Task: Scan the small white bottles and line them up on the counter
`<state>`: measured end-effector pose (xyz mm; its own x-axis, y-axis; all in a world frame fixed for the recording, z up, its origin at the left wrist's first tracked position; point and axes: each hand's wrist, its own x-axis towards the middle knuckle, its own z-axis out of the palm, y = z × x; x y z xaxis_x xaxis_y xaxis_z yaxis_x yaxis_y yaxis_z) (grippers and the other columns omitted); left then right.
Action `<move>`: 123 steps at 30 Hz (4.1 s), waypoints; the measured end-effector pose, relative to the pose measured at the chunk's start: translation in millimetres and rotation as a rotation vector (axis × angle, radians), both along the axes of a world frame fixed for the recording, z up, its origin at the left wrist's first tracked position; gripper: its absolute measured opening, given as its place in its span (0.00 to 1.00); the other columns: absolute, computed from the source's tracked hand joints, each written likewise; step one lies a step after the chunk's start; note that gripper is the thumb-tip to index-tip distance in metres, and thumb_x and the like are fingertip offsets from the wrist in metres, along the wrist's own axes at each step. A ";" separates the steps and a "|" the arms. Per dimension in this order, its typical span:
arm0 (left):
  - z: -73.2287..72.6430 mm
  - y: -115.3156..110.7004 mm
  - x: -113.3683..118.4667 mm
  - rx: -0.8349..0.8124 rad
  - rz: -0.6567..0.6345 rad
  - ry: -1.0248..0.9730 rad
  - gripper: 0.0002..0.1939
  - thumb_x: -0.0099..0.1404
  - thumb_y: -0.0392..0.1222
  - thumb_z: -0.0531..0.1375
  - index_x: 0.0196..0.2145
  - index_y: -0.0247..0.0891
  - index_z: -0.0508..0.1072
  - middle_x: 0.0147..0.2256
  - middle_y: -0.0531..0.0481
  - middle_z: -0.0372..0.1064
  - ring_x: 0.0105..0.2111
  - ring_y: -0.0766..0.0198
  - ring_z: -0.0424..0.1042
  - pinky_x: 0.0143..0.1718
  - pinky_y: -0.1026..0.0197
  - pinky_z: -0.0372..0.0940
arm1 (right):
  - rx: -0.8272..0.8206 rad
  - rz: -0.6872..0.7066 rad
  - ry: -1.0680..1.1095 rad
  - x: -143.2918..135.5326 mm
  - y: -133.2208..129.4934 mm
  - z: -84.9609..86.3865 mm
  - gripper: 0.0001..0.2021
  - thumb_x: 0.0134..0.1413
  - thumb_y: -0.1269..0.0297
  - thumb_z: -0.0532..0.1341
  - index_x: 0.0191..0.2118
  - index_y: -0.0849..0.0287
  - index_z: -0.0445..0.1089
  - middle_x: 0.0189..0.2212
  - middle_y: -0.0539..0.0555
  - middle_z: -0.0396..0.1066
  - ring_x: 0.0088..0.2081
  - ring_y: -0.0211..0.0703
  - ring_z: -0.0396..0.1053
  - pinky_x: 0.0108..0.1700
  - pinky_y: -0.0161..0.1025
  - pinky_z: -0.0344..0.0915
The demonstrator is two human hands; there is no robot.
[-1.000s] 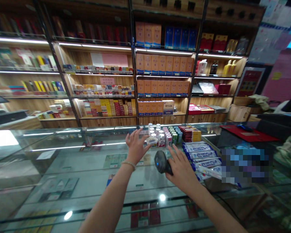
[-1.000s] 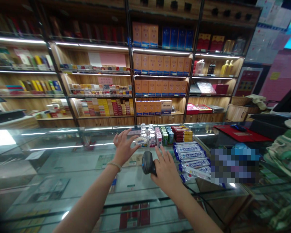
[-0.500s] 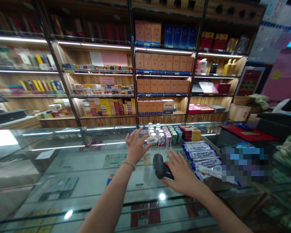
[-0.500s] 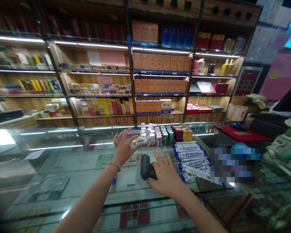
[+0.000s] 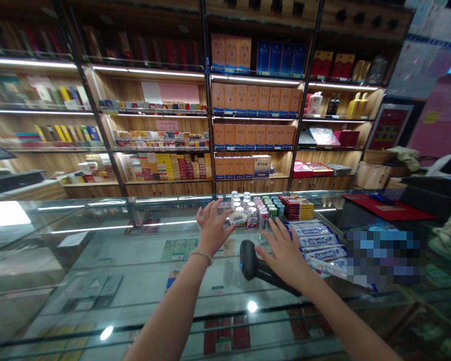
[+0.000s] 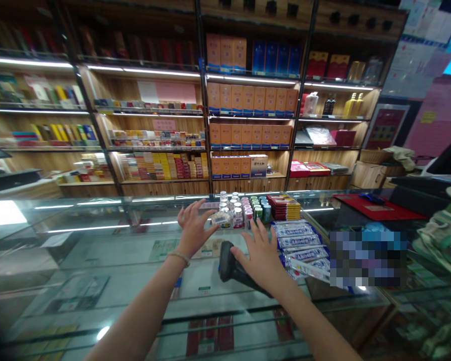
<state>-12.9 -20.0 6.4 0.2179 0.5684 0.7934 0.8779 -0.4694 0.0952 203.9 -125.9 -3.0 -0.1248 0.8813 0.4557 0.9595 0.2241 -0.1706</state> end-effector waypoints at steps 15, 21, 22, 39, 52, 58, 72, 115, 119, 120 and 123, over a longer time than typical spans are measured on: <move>6.1 -4.6 4.1 0.005 -0.032 -0.059 0.19 0.57 0.51 0.69 0.47 0.52 0.78 0.64 0.44 0.61 0.64 0.44 0.57 0.66 0.36 0.43 | -0.017 -0.091 0.280 -9.5 95.4 27.4 0.20 0.61 0.45 0.59 0.46 0.54 0.77 0.68 0.58 0.56 0.70 0.61 0.45 0.66 0.60 0.48; 3.3 -2.4 5.2 -0.029 -0.035 -0.069 0.21 0.56 0.50 0.70 0.48 0.50 0.77 0.65 0.44 0.59 0.64 0.44 0.55 0.66 0.36 0.42 | -0.022 -0.035 0.334 -4.6 106.5 31.6 0.14 0.59 0.49 0.62 0.42 0.52 0.77 0.66 0.54 0.60 0.70 0.57 0.47 0.67 0.60 0.47; 3.0 -2.1 5.5 -0.041 -0.037 -0.075 0.22 0.55 0.50 0.71 0.48 0.50 0.76 0.65 0.44 0.58 0.65 0.44 0.55 0.67 0.36 0.43 | -0.038 -0.021 0.337 -3.9 107.1 34.3 0.14 0.59 0.49 0.62 0.43 0.52 0.77 0.66 0.55 0.59 0.70 0.57 0.47 0.67 0.60 0.46; -0.7 20.3 -5.7 -0.390 -0.280 -0.131 0.17 0.66 0.57 0.60 0.45 0.48 0.81 0.66 0.48 0.58 0.68 0.45 0.50 0.69 0.38 0.47 | -0.061 0.376 0.016 10.9 111.6 72.6 0.21 0.57 0.48 0.66 0.55 0.46 0.73 0.72 0.56 0.47 0.72 0.62 0.39 0.68 0.62 0.43; 12.6 14.8 -10.2 -0.376 -0.232 -0.157 0.12 0.62 0.54 0.65 0.41 0.50 0.82 0.66 0.51 0.60 0.67 0.45 0.52 0.68 0.39 0.49 | -0.006 0.368 0.040 9.7 113.7 66.0 0.23 0.61 0.50 0.62 0.61 0.41 0.68 0.72 0.53 0.47 0.72 0.58 0.41 0.69 0.58 0.46; 8.0 17.4 -10.6 -0.314 -0.209 -0.233 0.11 0.59 0.54 0.67 0.36 0.49 0.83 0.65 0.51 0.61 0.67 0.44 0.51 0.67 0.37 0.48 | 0.058 0.164 0.104 -2.7 110.2 56.4 0.19 0.59 0.48 0.63 0.53 0.46 0.74 0.72 0.56 0.47 0.72 0.60 0.37 0.68 0.64 0.39; -1.3 22.1 -7.5 -0.255 -0.205 -0.209 0.10 0.58 0.53 0.68 0.32 0.45 0.80 0.64 0.47 0.61 0.67 0.45 0.51 0.68 0.36 0.45 | 0.054 0.112 0.084 -22.4 103.3 51.5 0.10 0.61 0.55 0.62 0.40 0.51 0.79 0.72 0.55 0.49 0.73 0.58 0.37 0.67 0.68 0.34; -25.2 1.1 -247.2 -0.324 0.087 -0.015 0.10 0.57 0.50 0.69 0.36 0.47 0.81 0.59 0.45 0.68 0.64 0.44 0.56 0.68 0.35 0.45 | -0.078 0.276 0.322 -274.0 114.2 -11.0 0.14 0.65 0.57 0.58 0.51 0.52 0.74 0.71 0.58 0.50 0.72 0.53 0.41 0.68 0.60 0.41; -27.1 -0.4 -252.0 -0.344 0.103 0.009 0.14 0.57 0.49 0.69 0.42 0.47 0.80 0.60 0.45 0.67 0.64 0.45 0.56 0.68 0.37 0.46 | -0.074 0.243 0.307 -270.7 107.9 -15.4 0.15 0.62 0.56 0.61 0.51 0.54 0.74 0.72 0.62 0.46 0.72 0.55 0.39 0.68 0.60 0.39; -27.3 -0.6 -252.9 -0.350 0.107 0.012 0.14 0.57 0.48 0.69 0.42 0.47 0.80 0.60 0.45 0.67 0.65 0.45 0.56 0.68 0.37 0.47 | -0.083 0.239 0.303 -270.0 106.4 -16.2 0.15 0.62 0.55 0.61 0.49 0.55 0.75 0.72 0.62 0.46 0.72 0.56 0.39 0.68 0.61 0.39; -27.9 0.9 -254.0 -0.358 0.116 0.008 0.10 0.58 0.48 0.68 0.38 0.47 0.81 0.60 0.46 0.67 0.65 0.46 0.55 0.68 0.37 0.47 | -0.123 0.235 0.295 -270.1 104.1 -17.4 0.14 0.63 0.53 0.60 0.45 0.55 0.77 0.71 0.62 0.47 0.72 0.57 0.40 0.67 0.62 0.40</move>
<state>-266.9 -19.1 -21.6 0.1413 0.8307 0.5385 0.9245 -0.3053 0.2283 -66.2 -21.8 -20.4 -0.2086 0.8946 0.3951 0.7902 0.3923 -0.4709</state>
